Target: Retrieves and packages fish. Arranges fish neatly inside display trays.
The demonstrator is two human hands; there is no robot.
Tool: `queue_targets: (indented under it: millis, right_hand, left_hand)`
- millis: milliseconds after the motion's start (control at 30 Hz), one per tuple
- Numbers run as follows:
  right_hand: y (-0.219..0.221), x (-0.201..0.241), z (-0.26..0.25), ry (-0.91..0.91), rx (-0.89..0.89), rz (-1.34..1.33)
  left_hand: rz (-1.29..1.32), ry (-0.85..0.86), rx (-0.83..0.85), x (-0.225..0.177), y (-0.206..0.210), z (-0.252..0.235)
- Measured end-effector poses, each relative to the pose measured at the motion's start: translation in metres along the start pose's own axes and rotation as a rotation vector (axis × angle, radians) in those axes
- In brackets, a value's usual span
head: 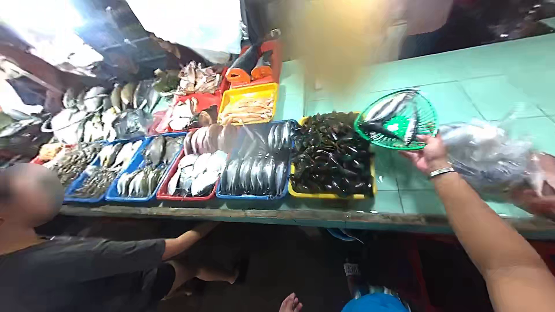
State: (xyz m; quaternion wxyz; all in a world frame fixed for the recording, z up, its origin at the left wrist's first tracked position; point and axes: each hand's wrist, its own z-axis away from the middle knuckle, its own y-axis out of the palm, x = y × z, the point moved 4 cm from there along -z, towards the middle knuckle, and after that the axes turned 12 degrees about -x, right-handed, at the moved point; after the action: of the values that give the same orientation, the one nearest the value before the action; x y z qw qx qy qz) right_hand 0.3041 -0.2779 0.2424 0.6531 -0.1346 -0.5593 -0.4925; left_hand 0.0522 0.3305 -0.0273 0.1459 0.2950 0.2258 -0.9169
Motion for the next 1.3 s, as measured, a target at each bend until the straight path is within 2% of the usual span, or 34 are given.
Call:
queue_targets:
  millis: [167, 267, 333, 400, 433, 500, 567, 633, 700, 800, 867, 933, 967, 1033, 1133, 1233, 1300]
  right_hand:
    - [0.056, -0.027, -0.121, 0.052, -0.168, -0.190]
    - [0.071, -0.044, -0.161, 0.171, -0.209, -0.316]
    - [0.079, -0.049, -0.168, 0.195, -0.177, -0.234]
    - [0.078, -0.047, -0.144, 0.083, -0.188, -0.012]
    - [0.075, -0.043, -0.120, -0.047, -0.214, 0.187]
    - [0.078, -0.025, -0.071, -0.396, -0.217, 0.562]
    - [0.104, -0.014, -0.027, -0.791, -0.170, 0.716]
    - [0.158, -0.018, 0.027, -1.007, -0.011, 0.776]
    - [0.248, -0.031, 0.090, -1.099, 0.197, 0.923]
    - [0.384, -0.105, 0.136, -1.170, 0.592, 1.160]
    - [0.461, -0.177, 0.138, -1.155, 0.835, 1.262]
    - [0.529, -0.239, 0.126, -1.005, 0.945, 1.392]
    - [0.556, -0.264, 0.117, -0.896, 0.909, 1.463]
    - [0.593, -0.300, 0.098, -0.675, 0.710, 1.569]
    - [0.626, -0.325, 0.083, -0.410, 0.478, 1.647]
    - [0.644, -0.339, 0.076, -0.363, 0.409, 1.691]
    - [0.650, -0.346, 0.069, -0.375, 0.392, 1.715]
  left_hand:
    - [-0.137, 0.327, -0.059, -0.111, 0.000, -0.011]
    - [-0.102, 0.486, -0.157, -0.178, 0.001, -0.006]
    - [-0.023, 0.593, -0.258, -0.226, 0.002, -0.003]
    - [0.042, 0.736, -0.327, -0.281, 0.002, 0.002]
    - [0.061, 0.827, -0.319, -0.313, 0.002, 0.005]
    - [0.087, 1.041, -0.228, -0.383, 0.013, 0.004]
    - [0.029, 1.220, -0.142, -0.457, 0.024, -0.011]
    - [-0.179, 1.345, -0.116, -0.530, 0.036, -0.039]
    - [-0.403, 1.408, -0.071, -0.601, 0.063, -0.069]
    - [-0.781, 1.467, -0.017, -0.680, 0.110, -0.124]
    - [-1.064, 1.436, -0.006, -0.705, 0.134, -0.157]
    - [-1.285, 1.388, -0.011, -0.718, 0.152, -0.174]
    - [-1.359, 1.387, -0.013, -0.720, 0.158, -0.177]
    - [-1.461, 1.404, -0.030, -0.723, 0.166, -0.173]
    - [-1.459, 1.375, -0.034, -0.722, 0.172, -0.168]
    - [-1.300, 1.238, -0.045, -0.725, 0.177, -0.178]
    - [-1.332, 1.241, -0.057, -0.726, 0.180, -0.182]
